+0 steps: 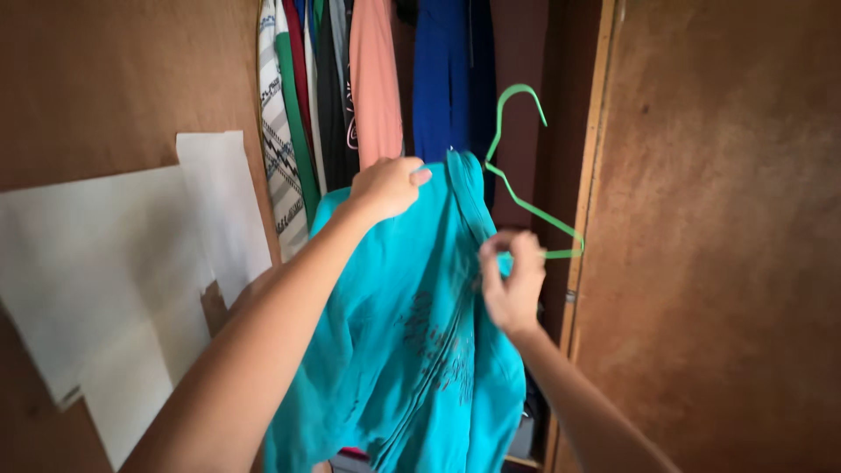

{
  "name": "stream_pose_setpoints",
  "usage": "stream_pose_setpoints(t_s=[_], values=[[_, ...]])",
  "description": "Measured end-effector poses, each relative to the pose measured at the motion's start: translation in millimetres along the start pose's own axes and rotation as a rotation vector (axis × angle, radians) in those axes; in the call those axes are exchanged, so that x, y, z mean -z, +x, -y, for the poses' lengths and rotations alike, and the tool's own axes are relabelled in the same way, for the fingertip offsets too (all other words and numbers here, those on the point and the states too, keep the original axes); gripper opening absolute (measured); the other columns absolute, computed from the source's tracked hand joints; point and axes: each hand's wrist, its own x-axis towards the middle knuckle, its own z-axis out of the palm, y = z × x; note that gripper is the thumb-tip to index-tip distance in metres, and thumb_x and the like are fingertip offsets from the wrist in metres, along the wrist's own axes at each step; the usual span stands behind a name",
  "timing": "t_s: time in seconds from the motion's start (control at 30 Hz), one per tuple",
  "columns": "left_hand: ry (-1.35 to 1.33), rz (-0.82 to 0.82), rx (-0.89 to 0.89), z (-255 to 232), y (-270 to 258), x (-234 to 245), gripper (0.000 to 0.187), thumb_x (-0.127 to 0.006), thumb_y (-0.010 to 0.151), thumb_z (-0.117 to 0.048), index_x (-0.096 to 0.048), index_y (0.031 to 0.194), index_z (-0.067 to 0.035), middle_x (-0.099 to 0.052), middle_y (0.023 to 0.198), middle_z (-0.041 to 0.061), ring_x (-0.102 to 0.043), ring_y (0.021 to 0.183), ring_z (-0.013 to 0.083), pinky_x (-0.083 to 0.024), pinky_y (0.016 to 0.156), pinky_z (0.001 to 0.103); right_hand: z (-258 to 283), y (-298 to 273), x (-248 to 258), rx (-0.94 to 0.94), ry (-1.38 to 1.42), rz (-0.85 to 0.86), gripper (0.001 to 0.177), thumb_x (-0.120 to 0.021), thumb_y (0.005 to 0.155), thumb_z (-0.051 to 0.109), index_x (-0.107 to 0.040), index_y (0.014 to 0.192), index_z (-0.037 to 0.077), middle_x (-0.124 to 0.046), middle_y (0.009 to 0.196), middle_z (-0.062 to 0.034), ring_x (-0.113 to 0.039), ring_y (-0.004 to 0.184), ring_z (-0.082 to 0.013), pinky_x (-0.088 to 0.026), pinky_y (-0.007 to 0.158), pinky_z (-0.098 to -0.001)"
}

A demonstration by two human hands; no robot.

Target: The person picks up various garments from a pile on a bed, places them on hangers, and hangs them in a wooden wardrobe. Items handled include a denim jacket, a black hoodie, a pink shirt, a blue jacket, and a teal jacket.

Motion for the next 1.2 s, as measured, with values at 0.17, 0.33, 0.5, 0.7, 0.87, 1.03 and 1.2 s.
stream_pose_setpoints(t_s=[0.17,0.33,0.5,0.7,0.87,1.03,1.2], values=[[-0.058,-0.093,-0.063,26.6,28.7,7.9,0.038,-0.049,0.104,-0.045,-0.07,0.11,-0.014,-0.075,0.097,0.017,-0.071,0.096,0.038,-0.053,0.083,0.051,-95.8,-16.2,-68.7,-0.646,0.286,0.506,0.045,-0.038,0.108,0.043,-0.056,0.137,0.014,-0.062,0.135,-0.008,-0.049,0.129,-0.0231,-0.012,0.114,-0.0545],[-0.019,-0.179,-0.162,68.5,43.7,17.7,0.033,-0.058,0.097,-0.043,-0.073,0.118,-0.021,-0.073,0.104,0.017,-0.068,0.099,0.0394,-0.053,0.085,0.049,-176.1,-0.5,-83.1,-0.118,-0.533,0.885,0.054,-0.034,0.097,0.036,-0.054,0.146,0.026,-0.059,0.132,-0.0149,-0.045,0.128,-0.0308,-0.018,0.104,-0.0604],[0.12,-0.213,-0.141,127.4,45.2,31.0,0.03,-0.058,0.099,-0.041,-0.072,0.115,-0.02,-0.072,0.094,0.018,-0.067,0.092,0.0415,-0.052,0.079,0.052,-189.6,61.8,-33.5,-0.003,-0.358,0.798,0.043,-0.059,0.091,0.051,-0.082,0.103,0.016,-0.063,0.114,-0.0087,-0.044,0.116,-0.0267,-0.017,0.108,-0.0439],[0.282,-0.377,-0.37,158.8,65.5,17.5,0.016,-0.059,0.099,-0.026,-0.067,0.092,-0.013,-0.074,0.088,0.009,-0.069,0.08,0.0368,-0.052,0.064,0.051,-194.6,147.1,-36.2,-0.201,0.006,0.543,0.044,-0.067,0.094,0.047,-0.074,0.086,0.004,-0.069,0.094,-0.0082,-0.06,0.085,-0.0239,-0.049,0.081,-0.0409],[0.354,-0.575,-0.275,131.2,105.7,-20.9,0.016,-0.063,0.098,-0.029,-0.068,0.088,-0.018,-0.074,0.082,0.007,-0.071,0.074,0.0321,-0.05,0.058,0.049,-169.0,216.7,-79.1,-0.258,0.442,0.379,0.042,-0.06,0.102,0.047,-0.065,0.121,0.009,-0.06,0.104,-0.0119,-0.058,0.099,-0.0223,-0.049,0.088,-0.0363],[0.255,-0.592,-0.216,68.2,150.5,-66.3,0.018,-0.063,0.097,-0.031,-0.071,0.087,-0.018,-0.074,0.082,0.007,-0.071,0.074,0.0341,-0.051,0.061,0.05,-123.5,248.9,-147.7,-0.279,0.131,0.468,0.053,-0.054,0.098,0.055,-0.058,0.131,0.014,-0.062,0.109,-0.0036,-0.06,0.107,-0.0181,-0.048,0.096,-0.037],[0.264,-0.539,-0.155,59.6,164.2,-65.7,0.029,-0.058,0.1,-0.039,-0.075,0.09,-0.017,-0.073,0.092,0.012,-0.071,0.079,0.0367,-0.052,0.067,0.052,-152.5,264.2,-150.9,-0.475,0.211,0.46,0.052,-0.047,0.103,0.054,-0.07,0.102,0.008,-0.065,0.093,-0.004,-0.06,0.098,-0.0171,-0.047,0.097,-0.0353]])
